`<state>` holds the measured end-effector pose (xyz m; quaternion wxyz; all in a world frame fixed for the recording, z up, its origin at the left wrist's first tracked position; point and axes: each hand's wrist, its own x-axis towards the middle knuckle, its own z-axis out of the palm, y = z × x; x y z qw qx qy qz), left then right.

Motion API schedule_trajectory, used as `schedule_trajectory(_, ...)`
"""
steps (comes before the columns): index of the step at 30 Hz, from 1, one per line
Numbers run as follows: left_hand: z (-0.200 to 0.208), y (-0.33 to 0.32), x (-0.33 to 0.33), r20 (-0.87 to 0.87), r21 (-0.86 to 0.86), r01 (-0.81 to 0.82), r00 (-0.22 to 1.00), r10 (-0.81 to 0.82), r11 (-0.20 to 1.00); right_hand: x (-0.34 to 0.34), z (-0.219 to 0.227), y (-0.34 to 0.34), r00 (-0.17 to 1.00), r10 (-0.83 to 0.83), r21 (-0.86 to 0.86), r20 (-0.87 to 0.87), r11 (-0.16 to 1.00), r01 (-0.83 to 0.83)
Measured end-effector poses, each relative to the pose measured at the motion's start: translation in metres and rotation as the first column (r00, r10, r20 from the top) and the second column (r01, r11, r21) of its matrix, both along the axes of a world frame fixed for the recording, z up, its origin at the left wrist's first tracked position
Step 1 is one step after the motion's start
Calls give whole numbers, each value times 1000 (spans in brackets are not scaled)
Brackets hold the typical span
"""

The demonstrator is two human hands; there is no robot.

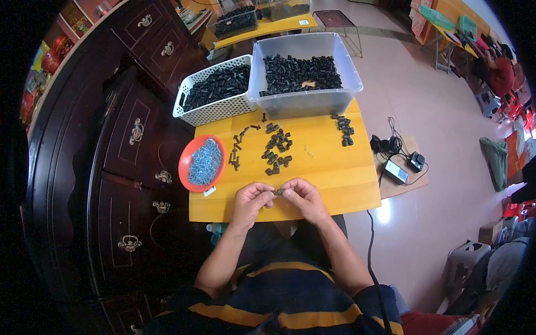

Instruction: The person assembles small black plastic parts by hand, then organizes the assembled components on a table.

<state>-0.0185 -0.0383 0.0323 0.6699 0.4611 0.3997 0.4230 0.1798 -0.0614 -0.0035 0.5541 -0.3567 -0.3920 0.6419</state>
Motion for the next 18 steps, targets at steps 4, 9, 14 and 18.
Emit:
schedule_trajectory(4, -3, -1, -1, -11, 17, 12, 1000, -12, 1000, 2, 4, 0, 999, 41, 13, 11, 999, -41)
schedule_trajectory(9, -2, -2, 0, -18, 16, 5, 1000, -5, 1000, 2, 0, 1, 998, 59, 22, 12, 998, -60)
schedule_trajectory(14, -4, -3, 1, -77, 54, -9, 997, 13, 998, 0, -8, 0, 998, 44, 22, 39, 999, -45)
schedule_trajectory(18, -8, -2, 1, -173, 106, 18, 985, 1, 994, -3, -12, -4, 993, 19, 58, 116, 998, -26)
